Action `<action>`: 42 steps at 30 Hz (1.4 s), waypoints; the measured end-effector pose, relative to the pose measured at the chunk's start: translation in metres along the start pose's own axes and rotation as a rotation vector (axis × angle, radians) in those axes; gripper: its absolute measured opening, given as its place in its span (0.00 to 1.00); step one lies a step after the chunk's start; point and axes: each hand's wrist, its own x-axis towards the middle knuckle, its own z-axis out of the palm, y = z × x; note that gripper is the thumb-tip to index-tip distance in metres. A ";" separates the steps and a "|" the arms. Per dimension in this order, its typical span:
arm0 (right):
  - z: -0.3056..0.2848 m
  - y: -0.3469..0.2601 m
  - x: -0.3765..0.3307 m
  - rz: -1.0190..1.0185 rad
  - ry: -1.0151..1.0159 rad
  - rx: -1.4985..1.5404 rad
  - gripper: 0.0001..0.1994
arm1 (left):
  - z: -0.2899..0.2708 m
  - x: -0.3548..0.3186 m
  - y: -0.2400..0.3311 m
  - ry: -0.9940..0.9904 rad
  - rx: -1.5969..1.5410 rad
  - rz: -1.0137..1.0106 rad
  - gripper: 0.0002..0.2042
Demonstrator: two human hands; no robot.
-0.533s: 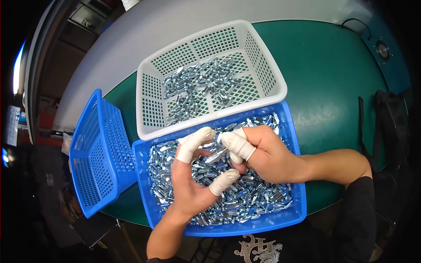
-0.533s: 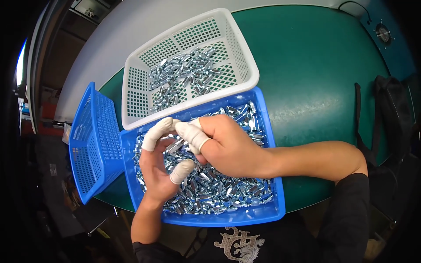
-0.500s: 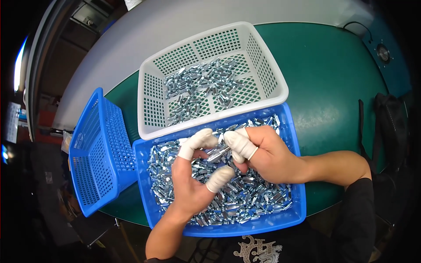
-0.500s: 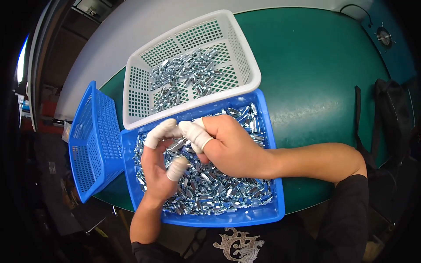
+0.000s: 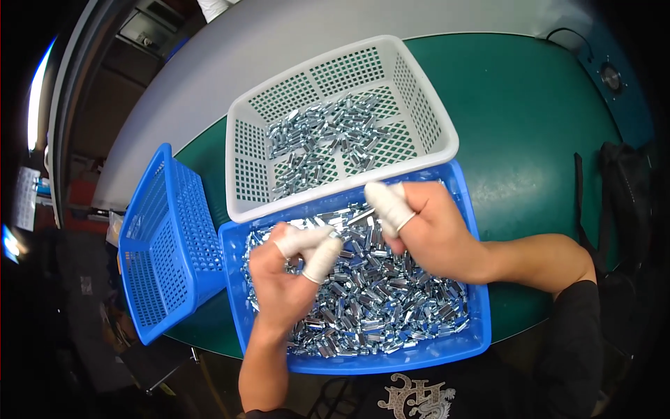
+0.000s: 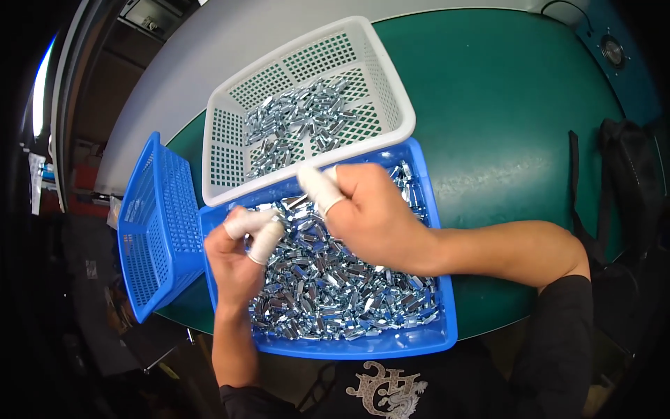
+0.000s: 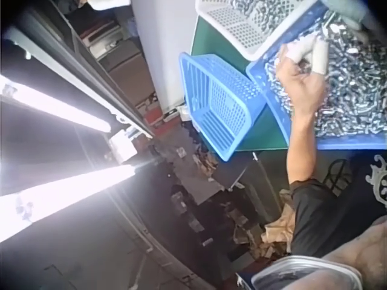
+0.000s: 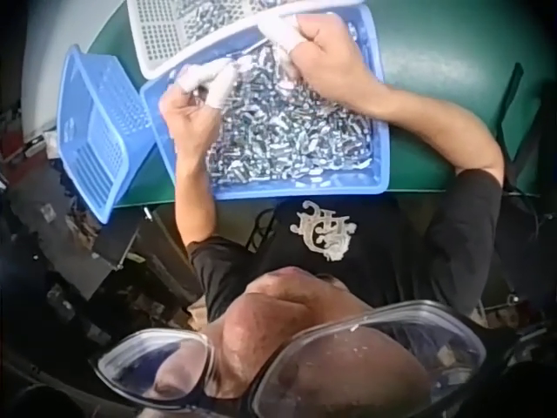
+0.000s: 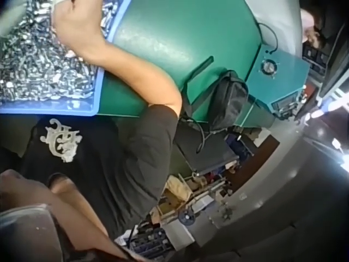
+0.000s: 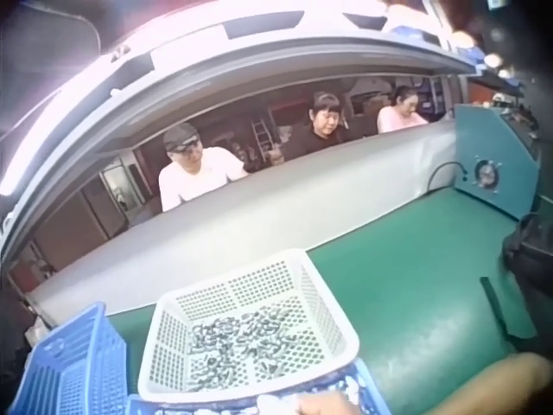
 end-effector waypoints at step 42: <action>0.001 -0.008 -0.003 0.043 -0.064 0.020 0.20 | -0.004 -0.005 0.012 -0.125 0.065 -0.274 0.08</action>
